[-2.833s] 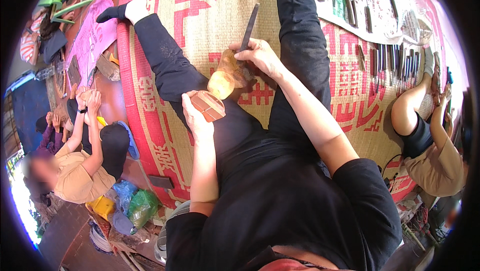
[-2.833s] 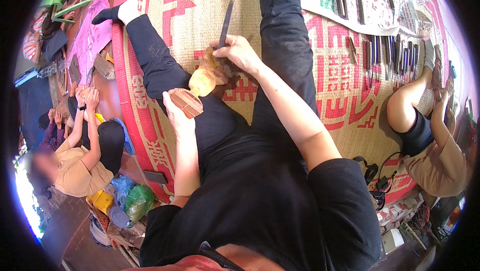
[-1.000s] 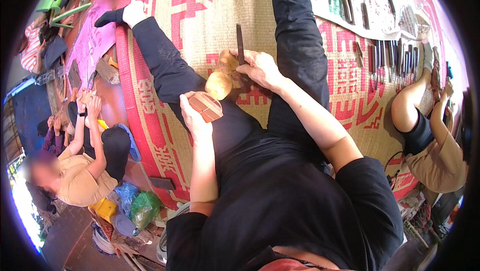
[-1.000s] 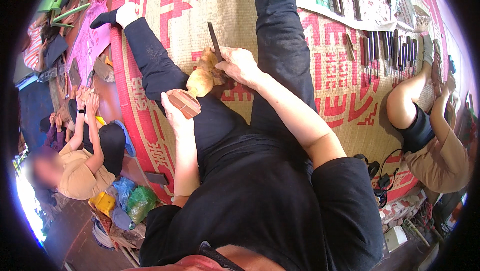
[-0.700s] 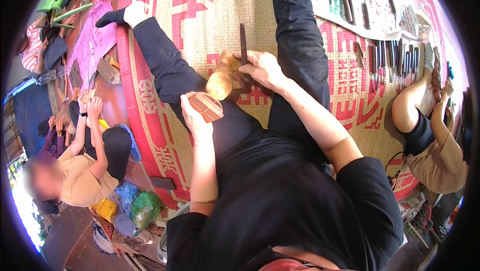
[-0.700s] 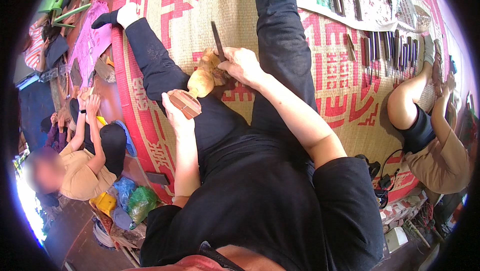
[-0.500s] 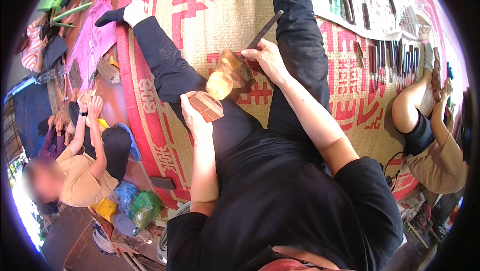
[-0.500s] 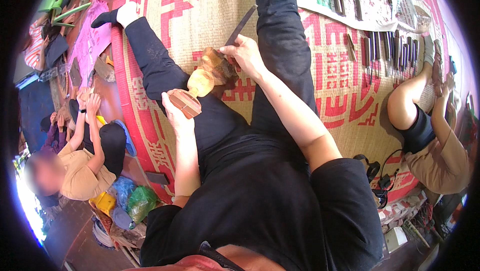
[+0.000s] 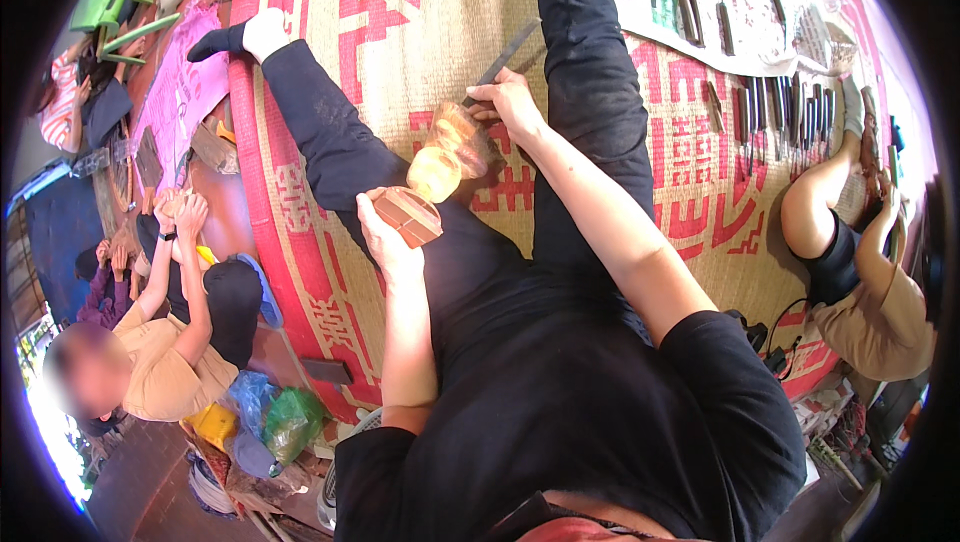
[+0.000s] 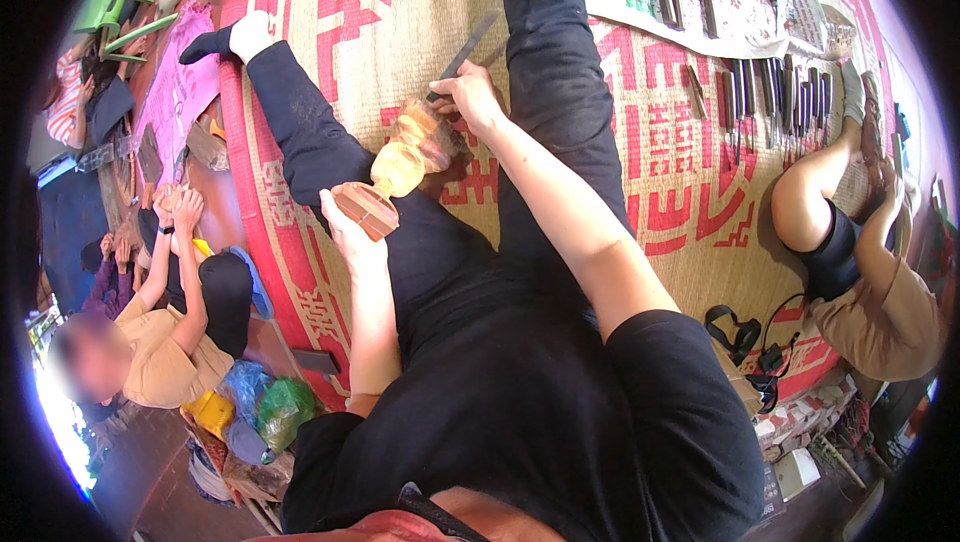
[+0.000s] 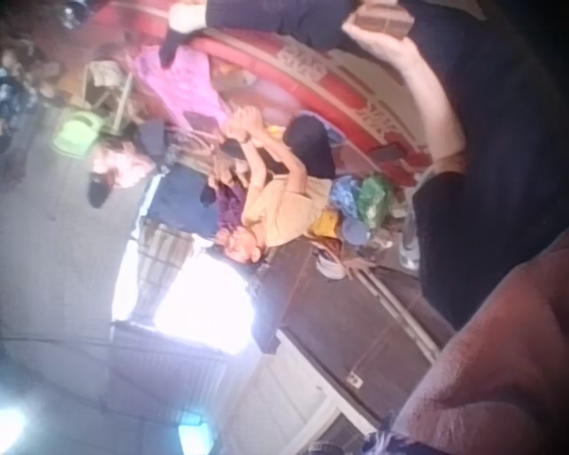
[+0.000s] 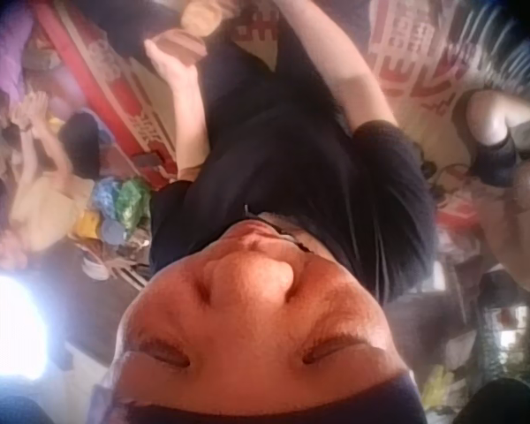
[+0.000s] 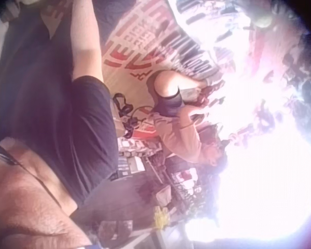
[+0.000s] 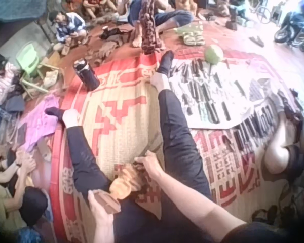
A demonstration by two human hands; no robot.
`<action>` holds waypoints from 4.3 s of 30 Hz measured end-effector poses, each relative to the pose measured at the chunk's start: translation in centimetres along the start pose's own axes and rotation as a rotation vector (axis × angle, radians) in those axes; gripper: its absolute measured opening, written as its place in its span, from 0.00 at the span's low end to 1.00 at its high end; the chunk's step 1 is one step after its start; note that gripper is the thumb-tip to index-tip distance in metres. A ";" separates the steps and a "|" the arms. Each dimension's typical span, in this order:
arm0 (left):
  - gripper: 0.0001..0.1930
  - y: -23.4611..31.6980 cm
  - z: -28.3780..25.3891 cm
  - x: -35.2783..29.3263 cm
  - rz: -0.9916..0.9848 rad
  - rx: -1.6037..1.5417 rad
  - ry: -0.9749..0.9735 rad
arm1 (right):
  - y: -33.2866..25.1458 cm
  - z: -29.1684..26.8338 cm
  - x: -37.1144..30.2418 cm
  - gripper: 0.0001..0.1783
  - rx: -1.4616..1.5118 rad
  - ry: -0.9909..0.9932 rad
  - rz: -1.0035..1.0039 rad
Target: The person sits on a mat and carves a small wooden block using a knife. They hold the block in their left hand and use the knife in their right hand to shape the wood, occasionally rotating the block to access different sides.
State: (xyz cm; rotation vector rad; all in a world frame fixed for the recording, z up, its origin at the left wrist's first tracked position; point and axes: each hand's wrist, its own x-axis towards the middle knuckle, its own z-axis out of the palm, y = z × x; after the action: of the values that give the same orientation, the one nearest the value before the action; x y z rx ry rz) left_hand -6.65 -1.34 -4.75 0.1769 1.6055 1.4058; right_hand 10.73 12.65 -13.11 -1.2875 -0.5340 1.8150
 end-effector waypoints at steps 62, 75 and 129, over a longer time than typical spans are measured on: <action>0.28 -0.2 0.1 0.3 -0.012 -0.026 0.049 | 0.5 -0.3 0.7 0.10 0.161 -0.066 0.041; 0.27 -0.2 0.0 0.4 0.029 0.010 0.033 | 0.6 -0.1 0.4 0.08 0.121 -0.064 0.036; 0.19 0.6 1.6 -0.3 0.047 -0.005 0.096 | 0.6 0.0 0.4 0.09 0.099 -0.125 0.046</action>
State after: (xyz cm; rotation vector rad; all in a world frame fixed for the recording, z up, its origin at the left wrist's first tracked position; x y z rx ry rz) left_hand -5.65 -0.24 -3.85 0.1463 1.6862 1.4734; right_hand 10.47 12.60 -13.78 -1.1341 -0.4789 1.9449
